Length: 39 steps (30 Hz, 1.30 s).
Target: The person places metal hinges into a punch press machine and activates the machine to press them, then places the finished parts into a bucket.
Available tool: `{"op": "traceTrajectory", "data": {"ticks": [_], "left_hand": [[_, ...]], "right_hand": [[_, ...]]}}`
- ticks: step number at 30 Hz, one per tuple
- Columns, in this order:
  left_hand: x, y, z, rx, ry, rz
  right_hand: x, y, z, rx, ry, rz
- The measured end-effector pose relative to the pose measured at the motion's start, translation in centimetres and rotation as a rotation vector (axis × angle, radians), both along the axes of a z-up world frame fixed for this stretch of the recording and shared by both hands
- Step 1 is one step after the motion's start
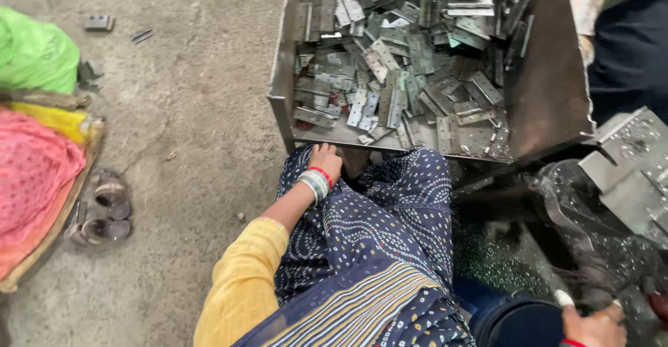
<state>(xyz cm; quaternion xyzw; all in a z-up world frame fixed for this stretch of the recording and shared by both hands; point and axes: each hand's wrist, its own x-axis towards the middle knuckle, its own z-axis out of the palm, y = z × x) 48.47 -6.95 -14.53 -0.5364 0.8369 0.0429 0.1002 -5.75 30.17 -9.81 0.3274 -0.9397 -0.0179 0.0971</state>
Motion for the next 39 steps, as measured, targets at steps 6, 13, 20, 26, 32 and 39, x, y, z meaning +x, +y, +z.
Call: {"op": "traceTrajectory", "data": {"ticks": [6, 13, 20, 26, 32, 39], "left_hand": [[0.2, -1.8, -1.8, -0.050, -0.153, -0.107], [0.1, 0.5, 1.6, 0.242, -0.404, -0.289], [0.8, 0.5, 1.4, 0.083, -0.356, -0.254], [1.4, 1.4, 2.0, 0.213, -0.302, -0.312], [1.3, 2.1, 5.8, 0.139, -0.223, -0.312], [-3.0, -0.2, -6.3, -0.067, 0.091, -0.283]], "right_hand": [[0.8, -0.9, 1.5, -0.016, 0.007, 0.029], [1.5, -0.1, 3.0, -0.070, -0.199, -0.028], [2.4, -0.8, 3.0, -0.058, -0.187, -0.068], [7.2, -3.4, 7.3, -0.190, -0.114, 0.142], [13.7, -7.8, 8.3, -0.305, -0.238, 0.427], [20.8, -11.4, 4.4, -0.121, -0.501, 0.432]]}}
